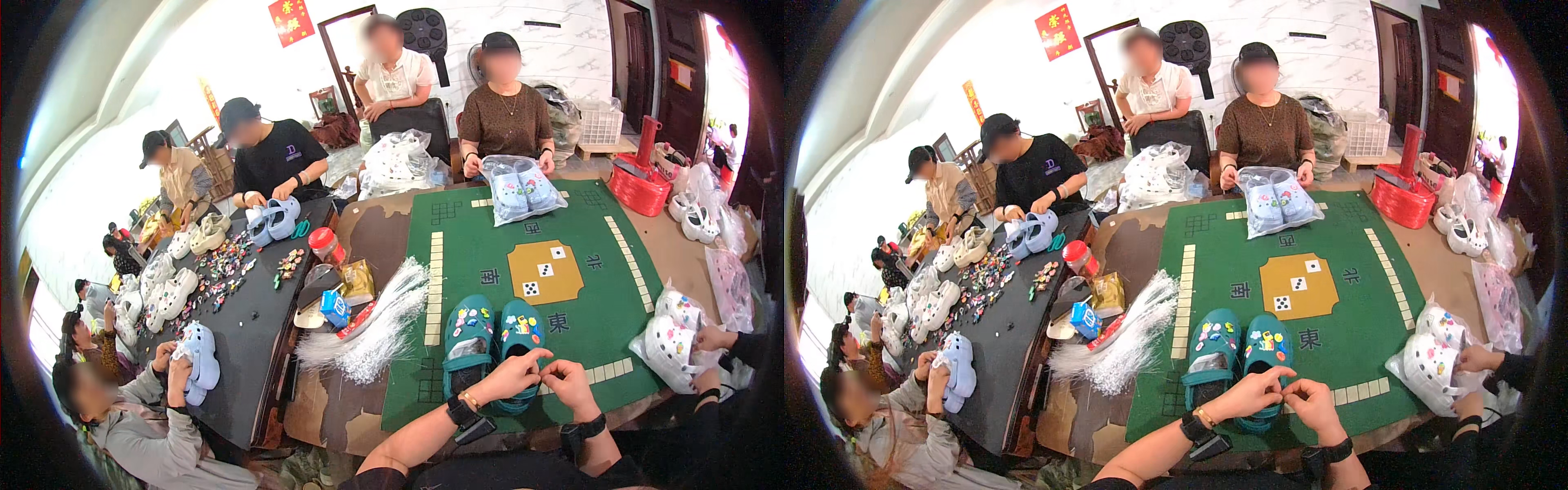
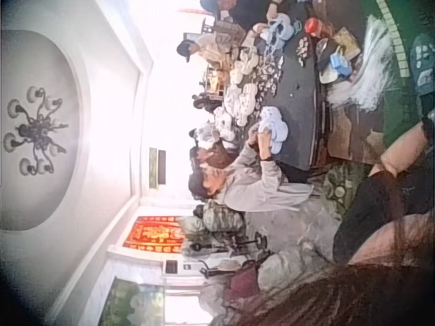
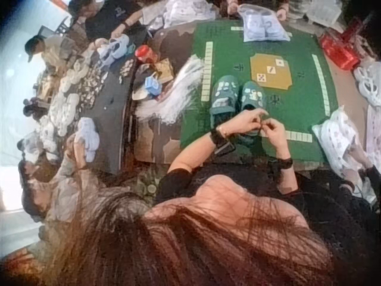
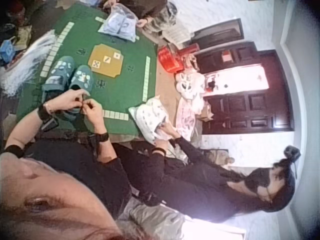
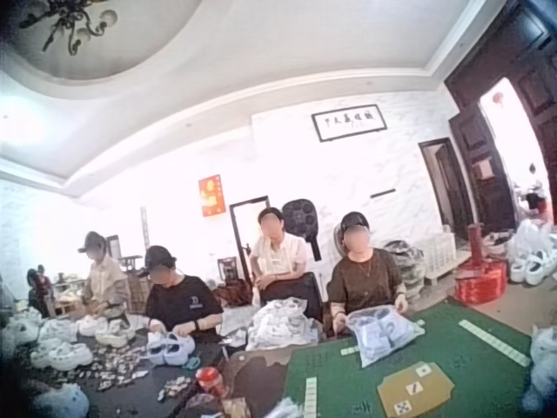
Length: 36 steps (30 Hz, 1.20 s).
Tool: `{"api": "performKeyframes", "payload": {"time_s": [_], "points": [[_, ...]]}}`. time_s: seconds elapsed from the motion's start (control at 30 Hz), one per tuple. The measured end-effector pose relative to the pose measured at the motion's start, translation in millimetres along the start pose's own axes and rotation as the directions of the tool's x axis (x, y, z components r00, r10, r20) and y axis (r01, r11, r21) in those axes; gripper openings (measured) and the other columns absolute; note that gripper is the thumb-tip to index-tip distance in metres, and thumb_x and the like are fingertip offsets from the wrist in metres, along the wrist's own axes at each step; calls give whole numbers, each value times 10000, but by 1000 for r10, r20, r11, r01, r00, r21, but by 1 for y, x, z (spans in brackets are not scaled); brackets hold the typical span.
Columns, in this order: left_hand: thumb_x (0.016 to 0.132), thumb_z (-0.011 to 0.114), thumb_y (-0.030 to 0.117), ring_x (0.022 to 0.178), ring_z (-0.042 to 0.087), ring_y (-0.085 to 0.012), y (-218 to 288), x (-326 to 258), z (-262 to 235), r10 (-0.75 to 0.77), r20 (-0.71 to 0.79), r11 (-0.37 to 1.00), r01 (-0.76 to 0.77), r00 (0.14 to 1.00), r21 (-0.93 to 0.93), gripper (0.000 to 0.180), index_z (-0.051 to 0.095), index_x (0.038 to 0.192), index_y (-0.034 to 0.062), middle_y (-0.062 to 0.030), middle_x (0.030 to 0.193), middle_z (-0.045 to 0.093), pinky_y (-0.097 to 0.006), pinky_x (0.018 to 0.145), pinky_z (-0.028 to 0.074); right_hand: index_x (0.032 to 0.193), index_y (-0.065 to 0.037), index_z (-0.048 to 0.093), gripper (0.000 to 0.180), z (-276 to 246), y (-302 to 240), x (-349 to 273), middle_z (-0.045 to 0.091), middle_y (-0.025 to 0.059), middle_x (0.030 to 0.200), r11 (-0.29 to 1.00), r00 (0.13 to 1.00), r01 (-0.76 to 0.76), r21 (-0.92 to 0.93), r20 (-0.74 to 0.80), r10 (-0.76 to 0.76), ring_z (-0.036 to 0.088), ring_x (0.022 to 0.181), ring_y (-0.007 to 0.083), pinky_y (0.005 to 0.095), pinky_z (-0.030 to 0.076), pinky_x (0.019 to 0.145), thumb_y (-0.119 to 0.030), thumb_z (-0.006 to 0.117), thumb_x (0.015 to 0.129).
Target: Applying decorative charms to foam clogs in a workshop setting.
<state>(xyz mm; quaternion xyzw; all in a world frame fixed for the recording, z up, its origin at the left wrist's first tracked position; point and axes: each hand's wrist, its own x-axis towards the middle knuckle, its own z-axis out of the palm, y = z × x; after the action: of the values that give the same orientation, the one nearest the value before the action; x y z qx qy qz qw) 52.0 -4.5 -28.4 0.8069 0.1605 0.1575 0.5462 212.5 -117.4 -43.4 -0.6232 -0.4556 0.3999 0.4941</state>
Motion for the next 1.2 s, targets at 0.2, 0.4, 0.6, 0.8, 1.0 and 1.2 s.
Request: {"api": "performKeyframes", "payload": {"time_s": [0.2,0.4,0.6,0.8,1.0,1.2], "points": [[811,609,6,715,649,-246,0,0,1,32,-13,999,-32,999,18,526,450,1311,48,-100,758,632,-350,680,502,825,22,653,58,-1,5,2,650,19,728,999,1000,-29,31,5,29,561,654,57,232,457,590,-31,656,803],[812,619,13,707,653,-265,4,-6,5,43,-27,998,-42,999,48,523,449,1306,49,-116,749,640,-359,674,507,807,21,651,73,-2,-3,-5,639,2,708,999,998,-46,0,49,46,548,641,48,231,451,576,-51,665,801],[841,638,101,738,663,-308,3,-4,5,-20,-114,996,30,993,87,381,527,1201,44,-138,764,656,-377,667,516,795,21,644,110,-6,3,4,635,0,699,959,998,70,-274,27,-65,545,639,60,240,458,580,-83,664,826],[829,616,145,755,604,-337,-3,-7,7,199,-190,911,-110,961,398,121,630,797,30,-137,754,617,-422,661,488,805,-1,649,74,-3,-12,6,614,-28,706,1000,998,3,-3,-55,-3,518,641,30,211,431,565,-73,663,815],[809,622,132,762,577,-327,-3,-21,15,264,-185,850,-137,947,508,101,624,789,33,-119,772,602,-435,706,463,840,7,659,97,5,-19,2,635,11,721,997,998,-24,-75,54,28,564,649,67,233,463,592,-83,661,803],[640,826,333,1312,367,-359,65,-67,-51,243,-323,581,129,915,804,865,444,1383,108,-137,1402,417,-487,1038,328,1182,-43,571,533,16,-77,16,587,148,1108,604,855,508,-614,278,-438,557,1063,330,429,470,897,-164,769,702]]}}
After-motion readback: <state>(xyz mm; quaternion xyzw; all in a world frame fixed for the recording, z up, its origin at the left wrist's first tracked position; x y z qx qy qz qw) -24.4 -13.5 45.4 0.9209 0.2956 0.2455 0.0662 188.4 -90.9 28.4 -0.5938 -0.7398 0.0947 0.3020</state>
